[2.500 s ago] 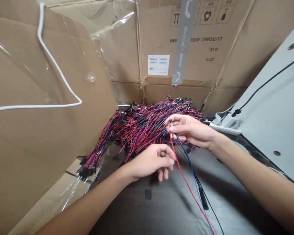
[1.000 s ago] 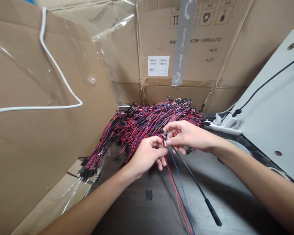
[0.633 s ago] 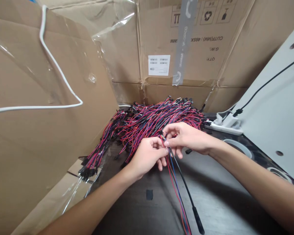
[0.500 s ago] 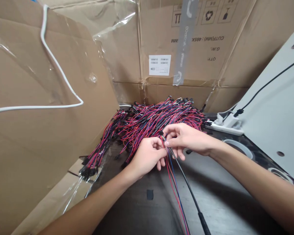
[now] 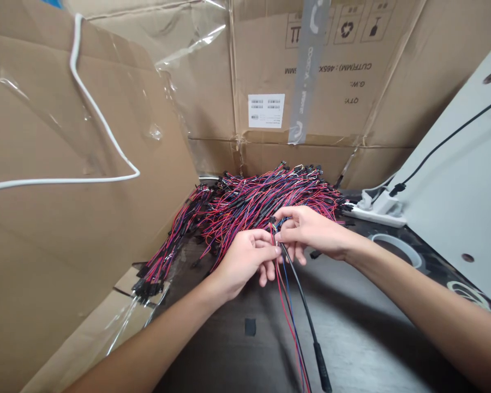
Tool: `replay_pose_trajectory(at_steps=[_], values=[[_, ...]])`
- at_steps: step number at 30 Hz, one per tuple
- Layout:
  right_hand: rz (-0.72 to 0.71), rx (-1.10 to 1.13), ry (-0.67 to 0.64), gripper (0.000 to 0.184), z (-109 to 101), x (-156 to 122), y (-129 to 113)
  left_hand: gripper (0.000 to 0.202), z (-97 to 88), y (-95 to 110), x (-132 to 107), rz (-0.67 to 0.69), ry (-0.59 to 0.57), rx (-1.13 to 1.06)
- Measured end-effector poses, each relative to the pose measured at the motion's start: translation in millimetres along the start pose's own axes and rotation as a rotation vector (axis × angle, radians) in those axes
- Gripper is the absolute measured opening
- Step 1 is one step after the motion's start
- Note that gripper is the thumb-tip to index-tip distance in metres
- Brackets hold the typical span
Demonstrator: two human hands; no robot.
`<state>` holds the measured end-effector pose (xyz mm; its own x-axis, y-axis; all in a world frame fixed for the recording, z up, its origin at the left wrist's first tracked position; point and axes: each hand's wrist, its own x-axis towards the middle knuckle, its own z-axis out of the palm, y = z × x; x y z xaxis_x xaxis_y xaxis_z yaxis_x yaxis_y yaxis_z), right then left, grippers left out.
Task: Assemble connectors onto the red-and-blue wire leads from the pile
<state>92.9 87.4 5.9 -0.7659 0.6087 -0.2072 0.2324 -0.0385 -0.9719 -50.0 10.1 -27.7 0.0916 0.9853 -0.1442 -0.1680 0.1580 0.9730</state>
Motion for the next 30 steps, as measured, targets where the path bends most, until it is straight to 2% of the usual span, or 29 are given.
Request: replay_pose_trajectory(at_steps=[8, 18, 30], values=[[0.015, 0.001, 0.057, 0.028, -1, 2, 1, 0.023, -0.9, 1, 0, -0.036, -0.022, -0.084], [0.026, 0.088, 0.041, 0.026, 2, 4, 5, 0.033, -1.3, -2, 2, -0.005, 0.008, -0.016], [0.027, -0.038, -0.009, 0.022, -7, 7, 11, 0.022, 1.5, 0, -1, 0.002, 0.017, 0.080]])
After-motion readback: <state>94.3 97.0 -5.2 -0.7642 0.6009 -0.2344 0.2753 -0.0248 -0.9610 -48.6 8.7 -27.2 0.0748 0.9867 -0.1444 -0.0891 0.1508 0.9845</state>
